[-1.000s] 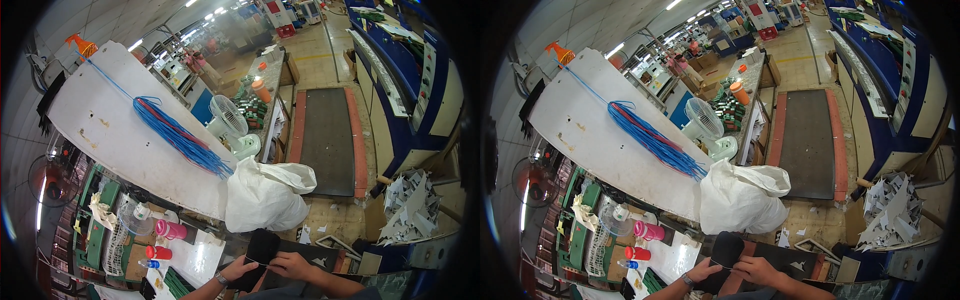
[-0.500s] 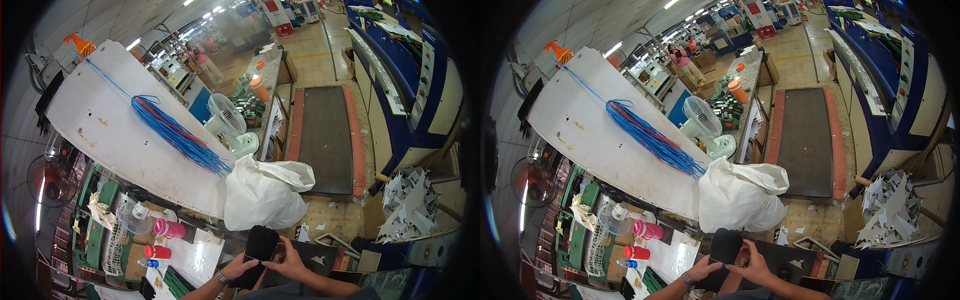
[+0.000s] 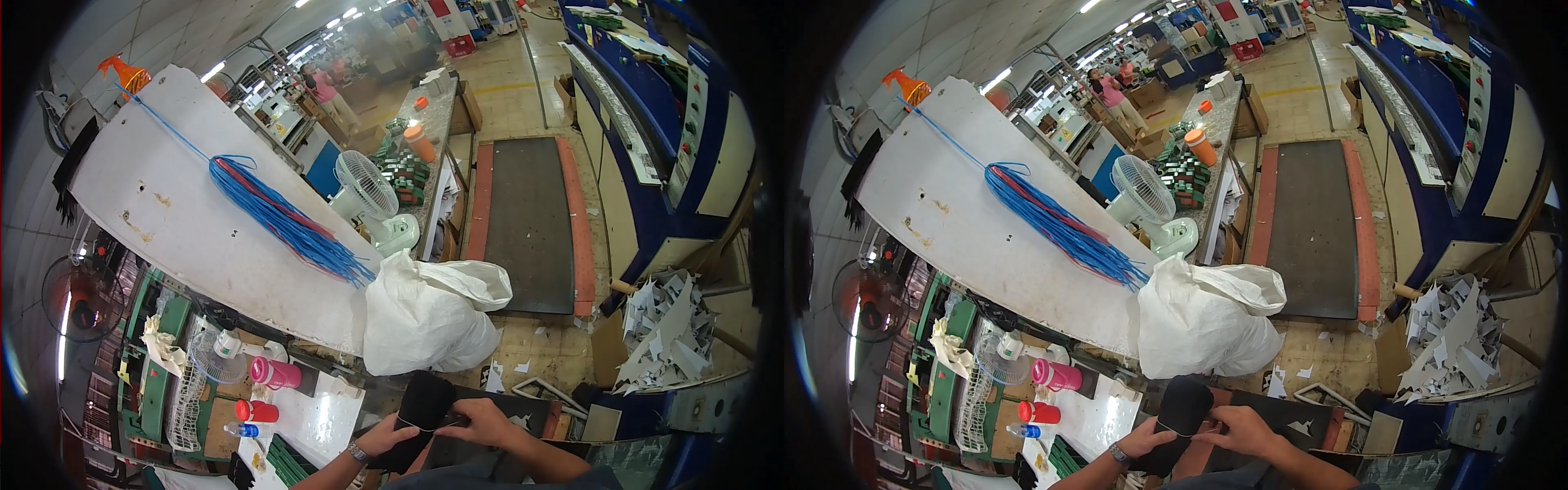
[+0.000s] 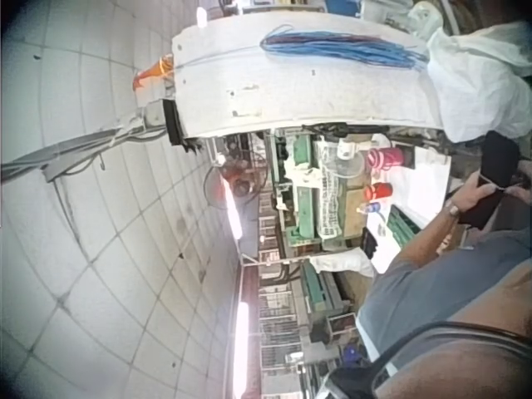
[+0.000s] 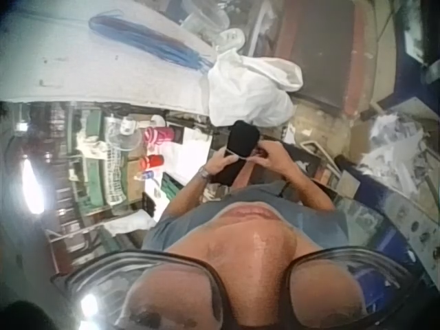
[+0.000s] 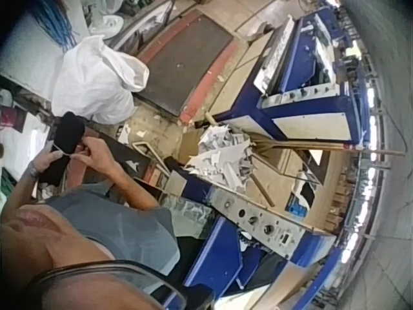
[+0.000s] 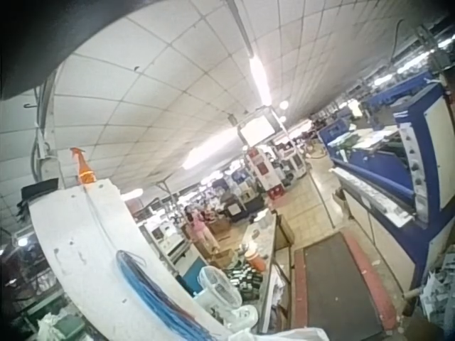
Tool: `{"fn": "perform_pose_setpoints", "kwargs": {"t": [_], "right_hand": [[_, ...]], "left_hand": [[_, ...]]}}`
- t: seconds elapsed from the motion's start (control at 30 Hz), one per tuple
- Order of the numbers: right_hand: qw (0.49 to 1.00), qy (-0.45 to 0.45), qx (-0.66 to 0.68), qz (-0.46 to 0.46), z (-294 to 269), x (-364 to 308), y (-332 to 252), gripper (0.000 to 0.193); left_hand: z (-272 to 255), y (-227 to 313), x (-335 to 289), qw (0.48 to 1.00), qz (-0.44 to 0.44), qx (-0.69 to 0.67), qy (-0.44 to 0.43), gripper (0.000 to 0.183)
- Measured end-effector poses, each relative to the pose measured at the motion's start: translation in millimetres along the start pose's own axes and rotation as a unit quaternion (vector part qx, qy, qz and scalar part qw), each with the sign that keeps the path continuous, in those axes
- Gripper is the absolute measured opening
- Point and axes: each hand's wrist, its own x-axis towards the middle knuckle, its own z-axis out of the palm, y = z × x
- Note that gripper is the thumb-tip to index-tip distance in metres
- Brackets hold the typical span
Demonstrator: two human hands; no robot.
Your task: Cutting out shoe component patterns from a sheet of black synthetic fabric using scissors and templates.
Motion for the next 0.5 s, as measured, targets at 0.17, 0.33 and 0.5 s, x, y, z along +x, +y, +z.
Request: {"fn": "perform_pose_setpoints", "kwargs": {"t": [0.17, 0.33, 0.5], "right_hand": [[0.989, 0.012, -0.037, -0.141, -15.1, 1.9, 10.1, 0.022], [0.977, -0.032, -0.052, -0.206, -18.5, -2.6, 6.6, 0.021], [0.995, -0.046, 0.092, -0.008, -3.4, -7.1, -18.2, 0.049]], "left_hand": [[-9.5, 2.3, -9.0, 0.999, -0.020, -0.026, -0.019, 0.054], [-16.1, 1.5, -11.1, 1.000, -0.006, -0.023, -0.004, 0.053], [-17.0, 1.6, 1.5, 0.993, 0.008, -0.084, 0.083, 0.045]]}}
